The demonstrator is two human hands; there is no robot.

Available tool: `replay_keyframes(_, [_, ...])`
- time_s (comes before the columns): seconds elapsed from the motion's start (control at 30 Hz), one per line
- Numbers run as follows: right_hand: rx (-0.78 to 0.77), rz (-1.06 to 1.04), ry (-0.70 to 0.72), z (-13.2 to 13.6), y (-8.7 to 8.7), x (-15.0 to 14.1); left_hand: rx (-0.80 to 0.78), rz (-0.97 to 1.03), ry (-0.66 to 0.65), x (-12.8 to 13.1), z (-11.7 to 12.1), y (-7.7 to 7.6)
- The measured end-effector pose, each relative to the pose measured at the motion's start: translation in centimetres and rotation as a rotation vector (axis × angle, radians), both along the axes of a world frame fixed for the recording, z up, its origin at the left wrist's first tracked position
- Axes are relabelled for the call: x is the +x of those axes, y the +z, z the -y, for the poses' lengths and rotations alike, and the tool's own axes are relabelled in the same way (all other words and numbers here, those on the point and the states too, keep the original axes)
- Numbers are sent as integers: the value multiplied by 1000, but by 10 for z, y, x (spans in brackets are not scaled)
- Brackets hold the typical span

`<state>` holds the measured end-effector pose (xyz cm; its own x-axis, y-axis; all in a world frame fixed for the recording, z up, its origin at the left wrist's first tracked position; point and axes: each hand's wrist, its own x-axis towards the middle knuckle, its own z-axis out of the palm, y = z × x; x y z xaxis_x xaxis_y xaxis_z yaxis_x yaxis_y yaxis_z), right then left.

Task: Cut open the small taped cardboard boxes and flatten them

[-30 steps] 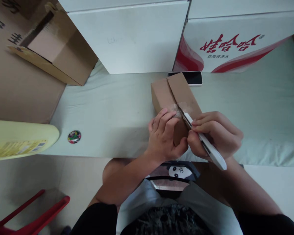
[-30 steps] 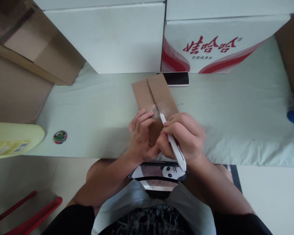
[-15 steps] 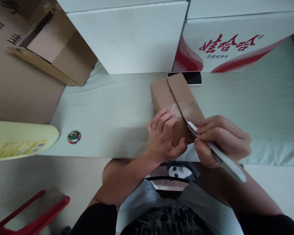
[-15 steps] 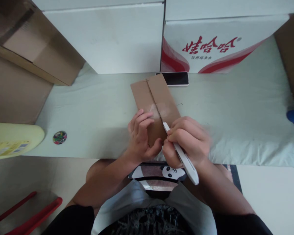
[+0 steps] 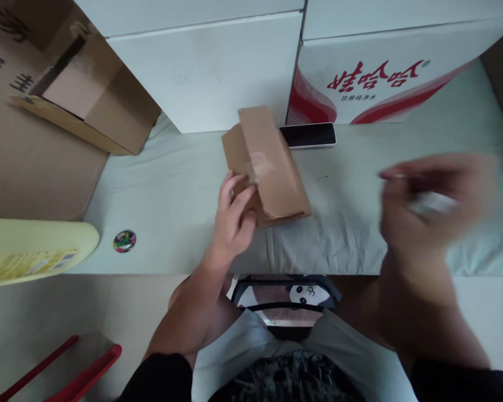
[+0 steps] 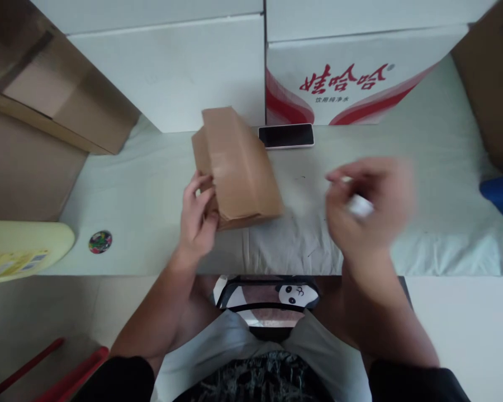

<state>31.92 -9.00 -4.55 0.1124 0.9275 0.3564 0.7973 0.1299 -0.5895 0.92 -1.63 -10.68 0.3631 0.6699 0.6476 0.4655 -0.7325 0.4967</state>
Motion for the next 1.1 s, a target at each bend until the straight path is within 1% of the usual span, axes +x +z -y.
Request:
replay_keyframes(0.07, [-106, 48, -123, -22, -16, -1, -91, -10, -6, -18, -7, -2])
replay_keyframes(0.13, [-264, 127, -219, -37, -32, -2, -133, -53, -92, -33, -9, -1])
replay_keyframes(0.17, [-344, 171, -224, -41, -39, -3, -140, -92, -136, -38, -8, 0])
replay_keyframes(0.2, [-411, 210, -205, -44, -46, -3, -140, -130, -151, -42, -7, 2])
replay_keyframes(0.23, [-461, 241, -173, -45, -52, -4, -134, -159, -138, -44, -5, 5])
replay_keyframes(0.3, [-499, 281, -127, -45, -60, -4, -113, -172, -66, -46, -2, 8])
replay_keyframes(0.4, [-436, 292, -99, -46, -65, -5, -113, -112, 26, -46, -3, 11])
replay_keyframes(0.43, [-408, 276, -49, -46, -66, -5, -130, -91, 41, -47, -5, 10])
replay_keyframes(0.47, [-381, 244, 37, -48, -66, -6, -150, -68, 46, -48, -7, 9])
replay_keyframes(0.57, [-324, 68, 430, -50, -65, -8, -250, 42, 24, -51, -12, 3])
replay_keyframes(0.6, [-301, -3, 535, -49, -64, -10, -304, 93, 21, -52, -13, 2])
replay_keyframes(0.63, [-274, -76, 599, -48, -62, -11, -364, 145, 24, -52, -13, 0])
replay_keyframes(0.67, [-244, -149, 623, -46, -61, -13, -426, 192, 32, -51, -13, -1])
replay_keyframes(0.77, [-173, -362, 584, -40, -58, -21, -568, 295, 47, -45, -14, -2])
replay_keyframes(0.87, [-144, -506, 539, -36, -59, -32, -613, 360, 67, -36, -18, -5])
replay_keyframes(0.93, [-131, -545, 454, -34, -61, -39, -577, 396, 123, -32, -21, -8])
replay_keyframes(1.07, [-99, -522, 145, -34, -63, -45, -394, 429, 309, -30, -24, -14])
replay_keyframes(1.1, [-85, -494, 100, -35, -63, -44, -362, 430, 334, -30, -23, -14])
